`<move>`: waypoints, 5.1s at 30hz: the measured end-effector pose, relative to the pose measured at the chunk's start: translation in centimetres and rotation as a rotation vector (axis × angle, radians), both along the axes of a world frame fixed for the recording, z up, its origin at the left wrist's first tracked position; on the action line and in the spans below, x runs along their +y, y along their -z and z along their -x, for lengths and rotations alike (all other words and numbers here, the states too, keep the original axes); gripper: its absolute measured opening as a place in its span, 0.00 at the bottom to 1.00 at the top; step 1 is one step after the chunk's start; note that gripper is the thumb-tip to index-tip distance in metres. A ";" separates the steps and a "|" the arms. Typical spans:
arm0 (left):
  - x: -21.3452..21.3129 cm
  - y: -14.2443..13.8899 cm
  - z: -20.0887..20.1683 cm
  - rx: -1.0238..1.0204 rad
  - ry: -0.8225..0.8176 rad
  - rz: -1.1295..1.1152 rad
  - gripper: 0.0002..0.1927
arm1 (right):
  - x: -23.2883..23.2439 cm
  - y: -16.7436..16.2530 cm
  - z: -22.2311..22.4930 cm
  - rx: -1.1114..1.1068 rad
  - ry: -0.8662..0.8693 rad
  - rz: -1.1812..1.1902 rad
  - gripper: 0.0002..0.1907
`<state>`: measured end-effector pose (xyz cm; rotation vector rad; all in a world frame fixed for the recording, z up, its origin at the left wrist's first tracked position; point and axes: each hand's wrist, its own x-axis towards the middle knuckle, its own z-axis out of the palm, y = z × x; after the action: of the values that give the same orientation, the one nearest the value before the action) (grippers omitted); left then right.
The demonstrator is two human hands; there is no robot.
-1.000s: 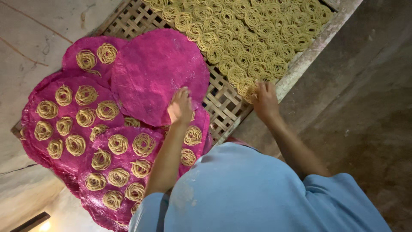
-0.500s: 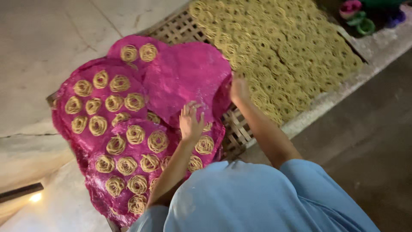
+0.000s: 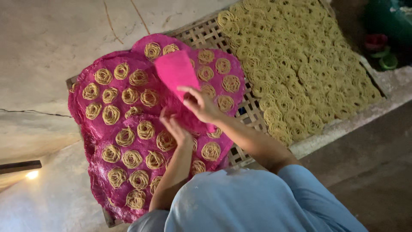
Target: The person arranges pre-formed noodle coils on pink circular mats and then uses a manual press to extrude fresh noodle strands into spiral shapes on a pink mat. They repeatedly load dough into the press, squeeze it, and wipe the tool clean between cycles.
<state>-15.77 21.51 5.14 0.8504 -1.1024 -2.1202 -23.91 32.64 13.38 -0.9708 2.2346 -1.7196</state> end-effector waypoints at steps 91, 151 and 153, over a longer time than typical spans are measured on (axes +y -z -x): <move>0.6 5.0 31.2 -0.604 0.826 1.620 0.24 | 2.8 10.9 42.0 0.213 0.280 -0.662 0.12; 2.5 -4.2 25.5 -0.449 0.929 0.570 0.28 | 5.1 9.0 23.1 -1.191 0.220 0.122 0.26; 3.5 -4.1 24.2 -0.333 0.848 0.736 0.28 | 5.7 8.5 24.2 -1.104 0.173 0.190 0.15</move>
<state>-39.98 24.96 9.23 0.3912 -2.5473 -1.8828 -48.13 38.36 4.84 0.2064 1.4373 -1.8585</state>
